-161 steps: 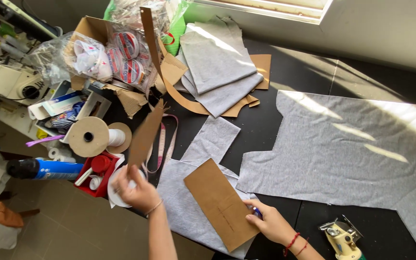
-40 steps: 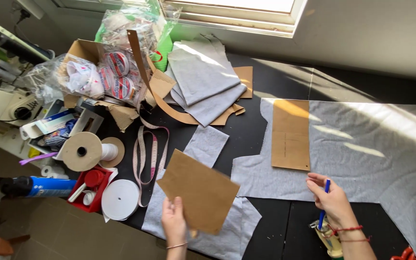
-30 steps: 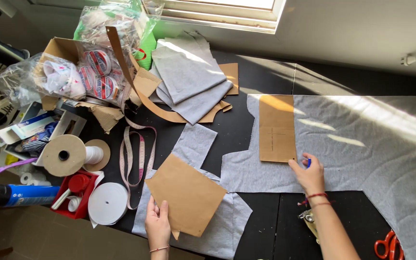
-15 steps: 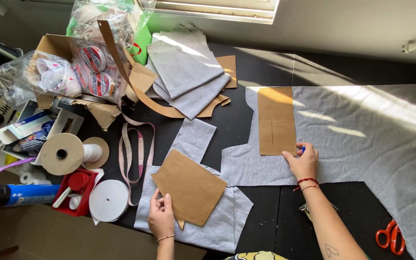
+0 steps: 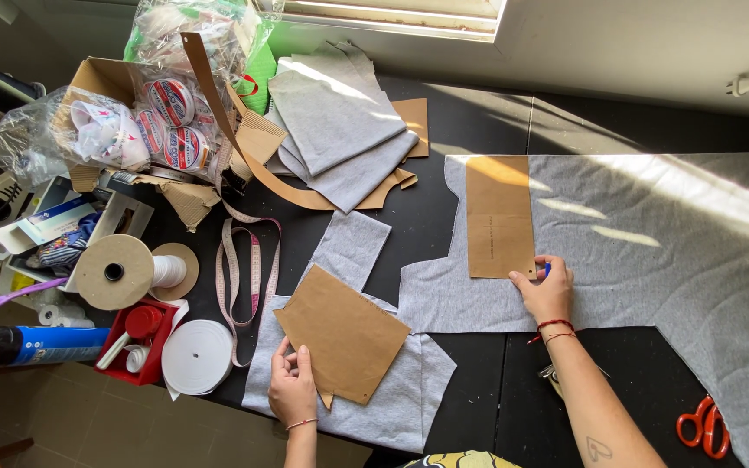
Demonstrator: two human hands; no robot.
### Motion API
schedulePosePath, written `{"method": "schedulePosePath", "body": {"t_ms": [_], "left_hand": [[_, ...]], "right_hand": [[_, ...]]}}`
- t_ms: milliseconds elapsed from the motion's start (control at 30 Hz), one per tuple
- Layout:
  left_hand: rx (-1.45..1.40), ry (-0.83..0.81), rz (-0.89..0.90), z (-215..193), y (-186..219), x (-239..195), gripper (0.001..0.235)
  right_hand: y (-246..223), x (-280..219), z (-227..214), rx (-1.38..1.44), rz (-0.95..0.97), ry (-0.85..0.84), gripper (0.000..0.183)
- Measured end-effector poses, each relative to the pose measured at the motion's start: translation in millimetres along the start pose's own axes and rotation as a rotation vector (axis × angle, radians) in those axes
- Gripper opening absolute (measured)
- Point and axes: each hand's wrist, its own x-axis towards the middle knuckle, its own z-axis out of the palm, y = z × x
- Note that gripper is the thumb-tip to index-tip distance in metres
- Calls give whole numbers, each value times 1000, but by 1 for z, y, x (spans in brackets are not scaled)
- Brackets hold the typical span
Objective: Cutting fabric using a rotary cutter and scissors and organizing paper patterns
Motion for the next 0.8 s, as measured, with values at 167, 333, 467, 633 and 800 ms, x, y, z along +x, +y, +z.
{"method": "schedulePosePath", "body": {"t_ms": [167,333,467,633,800], "left_hand": [[11,4,7,1,0,1,36],[-1,13,16,3,-3,2,35],[14,8,10,3,-2,1,35],[8,22,14,2,0,0,34],[17,7,6,0,0,1,35]], "right_hand": [[2,0,1,-3,-10,3,44],[1,0,1,-3,-10,2,44],[1,-1,0,-5,-7,3,44],[16,9,8,13,-65,31,47],[-3,-15,0,460,155,-181,11]]}}
